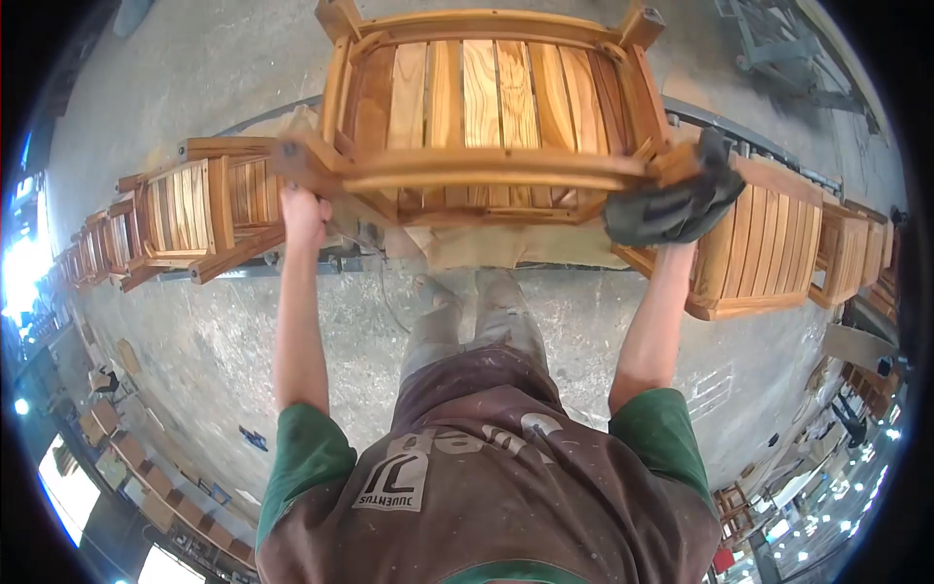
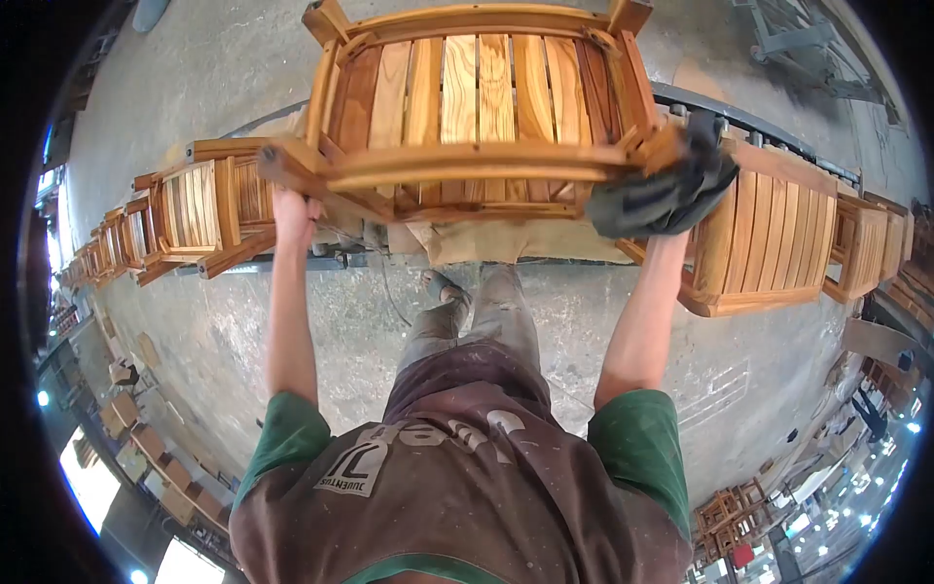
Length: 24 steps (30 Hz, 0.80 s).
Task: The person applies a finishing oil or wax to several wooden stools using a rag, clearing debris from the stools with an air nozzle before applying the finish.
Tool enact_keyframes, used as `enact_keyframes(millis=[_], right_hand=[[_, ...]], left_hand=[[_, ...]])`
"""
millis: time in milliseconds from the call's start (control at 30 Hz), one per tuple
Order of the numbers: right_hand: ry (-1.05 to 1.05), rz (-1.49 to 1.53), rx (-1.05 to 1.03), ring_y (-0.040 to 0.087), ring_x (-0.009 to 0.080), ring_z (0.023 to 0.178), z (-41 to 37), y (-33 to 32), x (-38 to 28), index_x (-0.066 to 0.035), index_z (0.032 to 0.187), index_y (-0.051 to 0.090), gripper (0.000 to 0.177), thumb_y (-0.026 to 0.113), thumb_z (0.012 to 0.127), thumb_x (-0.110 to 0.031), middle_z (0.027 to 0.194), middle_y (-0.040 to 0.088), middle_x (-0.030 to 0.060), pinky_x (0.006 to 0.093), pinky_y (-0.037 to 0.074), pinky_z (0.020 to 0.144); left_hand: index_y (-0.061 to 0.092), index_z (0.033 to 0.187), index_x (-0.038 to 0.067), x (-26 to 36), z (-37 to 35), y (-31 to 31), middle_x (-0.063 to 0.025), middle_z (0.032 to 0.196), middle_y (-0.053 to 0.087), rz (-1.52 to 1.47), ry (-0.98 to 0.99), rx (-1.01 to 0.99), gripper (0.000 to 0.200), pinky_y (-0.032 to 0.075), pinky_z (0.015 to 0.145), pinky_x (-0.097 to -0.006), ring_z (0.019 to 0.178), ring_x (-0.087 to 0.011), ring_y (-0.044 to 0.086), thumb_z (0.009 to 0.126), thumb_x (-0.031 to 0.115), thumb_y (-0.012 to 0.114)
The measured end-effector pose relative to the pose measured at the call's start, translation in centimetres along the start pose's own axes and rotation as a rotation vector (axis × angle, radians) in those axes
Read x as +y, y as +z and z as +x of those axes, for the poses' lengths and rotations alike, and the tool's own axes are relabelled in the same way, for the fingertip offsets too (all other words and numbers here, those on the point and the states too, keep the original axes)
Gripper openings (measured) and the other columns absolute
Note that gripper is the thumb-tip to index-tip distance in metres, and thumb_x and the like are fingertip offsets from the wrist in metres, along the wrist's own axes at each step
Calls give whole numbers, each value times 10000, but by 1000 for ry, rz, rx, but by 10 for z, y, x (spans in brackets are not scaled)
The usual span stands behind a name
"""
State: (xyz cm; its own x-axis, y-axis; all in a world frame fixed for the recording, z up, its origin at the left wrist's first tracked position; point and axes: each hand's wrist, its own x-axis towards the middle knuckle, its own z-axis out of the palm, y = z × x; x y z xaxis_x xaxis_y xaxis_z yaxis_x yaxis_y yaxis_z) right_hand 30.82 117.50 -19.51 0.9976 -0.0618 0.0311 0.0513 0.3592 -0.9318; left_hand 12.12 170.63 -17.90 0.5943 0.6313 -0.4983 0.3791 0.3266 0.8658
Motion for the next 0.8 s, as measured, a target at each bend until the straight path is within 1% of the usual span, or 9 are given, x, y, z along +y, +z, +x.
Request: enact_keyframes(millis=[67, 200, 333, 400, 500, 600, 667, 733, 800], right_hand=[[29, 101, 19, 570, 293, 1177, -30, -22, 26, -31, 1408, 449, 513, 437, 1024, -371, 1375, 527, 131, 413, 481, 1001], [138, 277, 65, 562, 294, 1190, -83, -67, 74, -37, 1399, 459, 507, 447, 1020, -373, 1382, 519, 124, 412, 478, 1001], [58, -224, 321, 575, 284, 1168, -154, -18, 47, -9, 1369, 470, 506, 469, 1020, -375, 1350, 543, 127, 409, 486, 977], [360, 121, 636, 605, 277, 1097, -185, 17, 19, 29, 1342, 485, 506, 504, 1018, -360, 1300, 577, 132, 402, 495, 954], [398, -101, 663, 619, 237, 1035, -234, 63, 10, 60, 1291, 534, 477, 525, 1020, -332, 1233, 620, 122, 369, 488, 940], [431, -260, 365, 610, 190, 1016, -268, 87, 29, 61, 1226, 592, 429, 539, 1019, -311, 1185, 645, 98, 330, 473, 929], [459, -205, 297, 599, 153, 1018, -277, 122, 32, 55, 1190, 618, 399, 538, 1022, -297, 1153, 662, 82, 296, 463, 908], [517, -234, 90, 601, 154, 992, -286, 148, 39, 45, 1190, 621, 387, 543, 1021, -293, 1127, 667, 68, 287, 465, 888], [562, -254, -21, 601, 145, 957, -288, 180, 36, 49, 1188, 618, 367, 552, 1013, -267, 1095, 672, 66, 286, 474, 860]], left_hand=[[591, 990, 50, -15, -27, 16, 9, 670, 522, -82, 108, 59, 118, 288, 402, -248, 504, -75, 436, 898, -3, 540], [630, 953, 66, -114, -7, -23, 38, 718, 533, -54, 114, -89, 264, 315, 424, -235, 550, -71, 472, 782, -112, 535], [631, 899, 32, -115, -26, -36, 23, 708, 546, -20, 131, -96, 81, 324, 442, -234, 530, -78, 469, 934, 86, 580], [618, 963, 15, -102, -36, -46, -32, 744, 614, 179, 98, 123, 298, 379, 446, -272, 514, -108, 496, 1030, 286, 512], [630, 942, -33, -102, -61, -74, -97, 831, 673, 3, 134, 222, 428, 465, 586, -290, 648, -130, 587, 1041, 354, 475], [633, 955, -70, -128, -89, -120, -157, 924, 704, -102, 197, 370, 437, 499, 723, -318, 805, -167, 639, 1036, 336, 493], [633, 952, -65, -155, -105, -157, -162, 966, 699, -92, 148, 705, 448, 500, 775, -329, 828, -213, 639, 1026, 359, 506], [611, 1003, -53, -162, -135, -188, -152, 1007, 679, -47, -69, 770, 454, 501, 810, -347, 885, -252, 626, 1020, 389, 509], [576, 1071, -44, -164, -157, -207, -166, 1117, 627, -408, -239, 712, 474, 508, 841, -420, 1053, -266, 583, 1019, 421, 497]])
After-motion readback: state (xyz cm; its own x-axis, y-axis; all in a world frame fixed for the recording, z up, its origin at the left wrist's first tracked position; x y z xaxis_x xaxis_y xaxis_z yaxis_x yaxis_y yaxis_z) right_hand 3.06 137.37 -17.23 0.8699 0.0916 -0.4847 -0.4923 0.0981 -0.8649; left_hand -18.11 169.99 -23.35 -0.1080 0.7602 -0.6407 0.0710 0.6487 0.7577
